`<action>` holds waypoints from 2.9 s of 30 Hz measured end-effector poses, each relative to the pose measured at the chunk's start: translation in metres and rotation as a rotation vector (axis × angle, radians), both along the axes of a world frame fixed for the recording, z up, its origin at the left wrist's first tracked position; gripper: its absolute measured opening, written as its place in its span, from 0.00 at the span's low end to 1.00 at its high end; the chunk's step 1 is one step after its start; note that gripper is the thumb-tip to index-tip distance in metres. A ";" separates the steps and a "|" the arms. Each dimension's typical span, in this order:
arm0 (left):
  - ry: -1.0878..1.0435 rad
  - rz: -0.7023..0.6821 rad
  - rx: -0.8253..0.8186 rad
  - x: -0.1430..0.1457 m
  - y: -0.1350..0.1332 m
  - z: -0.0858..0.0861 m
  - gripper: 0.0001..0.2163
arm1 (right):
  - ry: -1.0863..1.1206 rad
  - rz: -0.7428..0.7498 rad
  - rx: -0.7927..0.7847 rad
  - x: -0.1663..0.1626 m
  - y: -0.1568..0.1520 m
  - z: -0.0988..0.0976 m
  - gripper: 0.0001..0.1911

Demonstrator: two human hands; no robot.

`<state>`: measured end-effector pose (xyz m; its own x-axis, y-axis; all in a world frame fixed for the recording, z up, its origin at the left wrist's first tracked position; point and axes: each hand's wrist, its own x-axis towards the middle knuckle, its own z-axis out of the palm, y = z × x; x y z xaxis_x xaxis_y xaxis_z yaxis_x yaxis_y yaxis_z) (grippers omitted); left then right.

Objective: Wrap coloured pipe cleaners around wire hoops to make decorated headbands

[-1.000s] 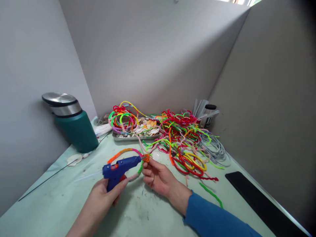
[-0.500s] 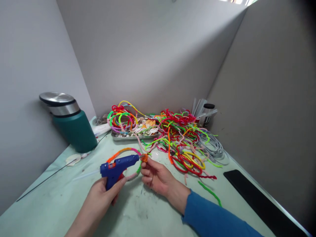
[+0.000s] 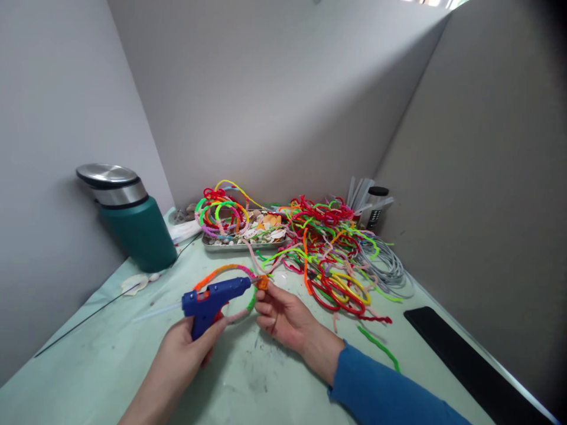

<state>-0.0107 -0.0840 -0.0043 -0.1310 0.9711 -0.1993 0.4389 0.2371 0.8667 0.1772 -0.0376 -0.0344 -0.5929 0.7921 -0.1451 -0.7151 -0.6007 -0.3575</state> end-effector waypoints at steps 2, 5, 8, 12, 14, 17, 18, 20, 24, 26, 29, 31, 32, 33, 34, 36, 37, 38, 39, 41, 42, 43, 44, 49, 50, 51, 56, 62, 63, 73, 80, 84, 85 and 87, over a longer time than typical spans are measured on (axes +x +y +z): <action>0.000 0.002 -0.005 0.000 0.000 0.000 0.21 | -0.001 -0.001 -0.010 0.000 0.001 -0.001 0.09; -0.020 0.018 -0.014 0.001 -0.001 0.003 0.21 | 0.014 -0.006 -0.014 0.000 0.002 -0.001 0.09; -0.049 0.019 -0.017 0.002 -0.002 0.006 0.20 | 0.036 -0.023 -0.010 0.000 0.002 0.001 0.09; -0.047 0.000 -0.005 0.003 -0.002 0.007 0.21 | 0.054 -0.012 -0.014 0.001 0.000 0.003 0.08; -0.034 -0.007 -0.004 0.002 -0.003 0.006 0.21 | 0.062 -0.006 -0.010 0.001 0.000 0.004 0.08; -0.009 -0.012 -0.016 0.001 -0.003 0.005 0.22 | 0.072 0.000 -0.008 0.001 0.001 0.004 0.09; -0.002 -0.011 -0.023 0.000 -0.003 0.005 0.22 | 0.074 0.003 -0.008 0.001 0.001 0.004 0.09; 0.009 -0.010 -0.037 0.001 -0.003 0.005 0.22 | 0.071 0.010 -0.004 0.001 0.001 0.004 0.10; 0.018 0.005 -0.032 0.001 -0.001 0.003 0.22 | 0.065 0.015 0.005 0.000 0.001 0.006 0.11; 0.022 0.012 -0.023 0.001 0.000 0.002 0.21 | 0.067 0.014 0.008 0.000 0.001 0.006 0.11; 0.035 -0.002 -0.018 -0.001 -0.001 0.000 0.21 | 0.073 0.005 0.007 0.000 0.000 0.006 0.11; 0.050 -0.011 -0.021 -0.001 -0.002 0.000 0.21 | 0.067 -0.001 0.006 0.000 0.001 0.006 0.11; 0.053 -0.011 -0.021 -0.001 -0.002 0.000 0.21 | 0.062 -0.003 0.006 0.000 0.001 0.006 0.11; 0.053 -0.008 -0.022 -0.001 -0.002 0.001 0.21 | 0.056 -0.003 0.005 0.000 0.001 0.006 0.11; 0.051 -0.002 -0.023 -0.001 -0.003 0.001 0.21 | 0.049 -0.001 0.006 0.000 0.001 0.006 0.11; 0.046 0.006 -0.029 -0.001 -0.003 0.002 0.21 | 0.041 0.006 0.010 0.000 0.001 0.007 0.12; 0.046 0.006 -0.033 0.000 -0.002 0.002 0.21 | 0.043 0.008 0.014 0.000 0.001 0.007 0.12; 0.051 0.005 -0.037 0.000 -0.002 0.002 0.20 | 0.047 0.010 0.016 0.000 0.001 0.007 0.12; 0.061 0.009 -0.035 0.000 -0.002 0.002 0.20 | 0.054 0.010 0.018 0.001 0.001 0.007 0.11; 0.084 0.017 -0.026 -0.001 -0.001 0.003 0.20 | 0.066 0.008 0.020 0.001 0.001 0.007 0.11; 0.095 0.025 -0.017 -0.001 -0.001 0.003 0.20 | 0.068 0.008 0.020 0.001 0.001 0.006 0.11; 0.099 0.031 -0.013 -0.001 -0.001 0.003 0.20 | 0.066 0.008 0.021 0.001 0.001 0.006 0.11; 0.098 0.033 -0.012 -0.001 -0.001 0.003 0.20 | 0.063 0.008 0.021 0.001 0.001 0.006 0.11; 0.077 0.014 -0.004 -0.001 -0.002 0.003 0.20 | 0.042 -0.002 0.010 0.001 0.001 0.006 0.11; 0.086 0.014 0.002 -0.001 -0.002 0.002 0.20 | 0.037 -0.001 0.006 0.000 0.001 0.006 0.11; 0.099 0.013 0.007 -0.001 -0.002 0.002 0.20 | 0.035 0.003 0.005 0.000 0.001 0.006 0.11; 0.157 0.027 0.052 -0.001 -0.002 0.003 0.19 | 0.061 -0.001 0.016 0.001 0.000 0.006 0.10; 0.149 0.020 0.071 -0.003 -0.002 0.001 0.16 | 0.054 -0.004 0.003 0.002 0.002 0.006 0.11; 0.154 0.021 0.072 -0.003 -0.002 0.001 0.17 | 0.053 -0.006 0.003 0.002 0.002 0.007 0.11; 0.495 0.000 0.305 -0.028 -0.018 0.010 0.20 | -0.011 -0.061 0.009 0.005 0.005 0.005 0.12; 1.214 0.102 0.355 -0.092 -0.026 0.010 0.16 | -0.019 -0.069 0.005 0.002 0.002 0.005 0.10; 1.366 0.085 0.286 -0.116 -0.018 0.011 0.16 | -0.011 -0.064 0.003 0.000 0.000 0.004 0.11; 1.372 0.077 0.263 -0.119 -0.016 0.011 0.15 | -0.011 -0.065 0.002 0.000 0.000 0.004 0.11; 1.352 0.052 0.215 -0.126 -0.015 0.011 0.15 | -0.018 -0.064 0.007 0.001 0.000 0.004 0.11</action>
